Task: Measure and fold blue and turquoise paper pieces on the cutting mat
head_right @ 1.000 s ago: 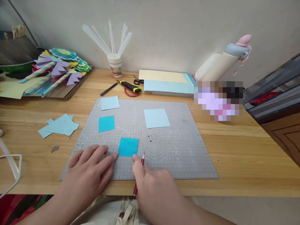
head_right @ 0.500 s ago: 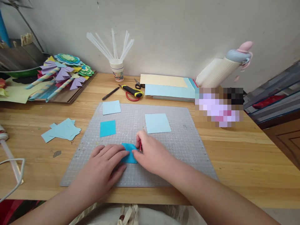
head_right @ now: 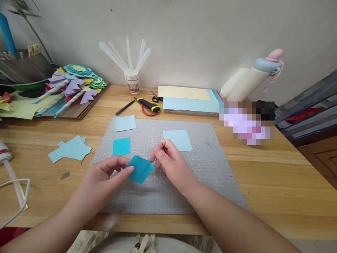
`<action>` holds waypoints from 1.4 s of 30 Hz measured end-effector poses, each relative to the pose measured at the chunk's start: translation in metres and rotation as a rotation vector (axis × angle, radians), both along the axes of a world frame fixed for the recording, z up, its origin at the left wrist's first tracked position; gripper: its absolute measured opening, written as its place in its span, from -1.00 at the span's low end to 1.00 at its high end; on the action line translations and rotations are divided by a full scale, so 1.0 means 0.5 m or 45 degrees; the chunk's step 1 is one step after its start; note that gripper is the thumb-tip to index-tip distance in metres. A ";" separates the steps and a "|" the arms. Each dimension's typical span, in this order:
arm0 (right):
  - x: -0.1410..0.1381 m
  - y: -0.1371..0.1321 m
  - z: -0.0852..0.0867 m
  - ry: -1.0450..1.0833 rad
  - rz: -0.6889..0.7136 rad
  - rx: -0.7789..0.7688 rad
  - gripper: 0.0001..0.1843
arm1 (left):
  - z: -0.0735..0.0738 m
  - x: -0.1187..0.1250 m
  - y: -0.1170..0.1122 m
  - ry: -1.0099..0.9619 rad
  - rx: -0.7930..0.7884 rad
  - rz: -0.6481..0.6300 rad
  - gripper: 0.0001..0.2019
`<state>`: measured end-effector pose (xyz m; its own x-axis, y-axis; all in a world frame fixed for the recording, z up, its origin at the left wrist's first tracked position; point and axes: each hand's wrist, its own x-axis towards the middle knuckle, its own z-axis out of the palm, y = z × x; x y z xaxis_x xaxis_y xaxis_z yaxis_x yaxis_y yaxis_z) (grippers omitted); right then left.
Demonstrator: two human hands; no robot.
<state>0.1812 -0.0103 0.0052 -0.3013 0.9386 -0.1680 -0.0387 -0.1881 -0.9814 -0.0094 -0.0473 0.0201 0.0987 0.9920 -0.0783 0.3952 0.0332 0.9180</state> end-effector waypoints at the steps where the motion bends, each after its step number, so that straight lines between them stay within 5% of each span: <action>1: 0.000 -0.002 -0.002 0.032 0.001 0.028 -0.62 | 0.001 0.004 0.009 -0.163 -0.156 0.042 -0.80; 6: -0.013 -0.012 -0.018 -0.015 0.103 -0.065 -0.63 | -0.003 0.022 0.036 -0.493 -0.384 0.085 -0.75; 16: -0.010 -0.020 -0.018 -0.116 0.108 -0.003 -0.73 | -0.028 0.014 0.048 -0.449 -0.407 0.033 -0.69; 31: -0.007 -0.026 -0.029 -0.121 0.128 -0.059 -0.75 | -0.025 0.013 0.045 -0.356 -0.331 0.072 -0.71; 35: -0.009 -0.029 -0.033 -0.163 0.225 0.015 -0.77 | -0.030 0.015 0.044 -0.271 -0.253 -0.071 -0.74; 42: -0.004 -0.034 -0.033 -0.109 0.022 0.099 -0.75 | -0.029 0.017 0.044 -0.274 -0.277 -0.045 -0.79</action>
<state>0.1791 -0.0274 -0.0110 -0.3055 0.9445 -0.1204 0.0487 -0.1108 -0.9926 -0.0008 -0.0255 0.0054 0.1705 0.9500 -0.2617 0.1967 0.2274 0.9537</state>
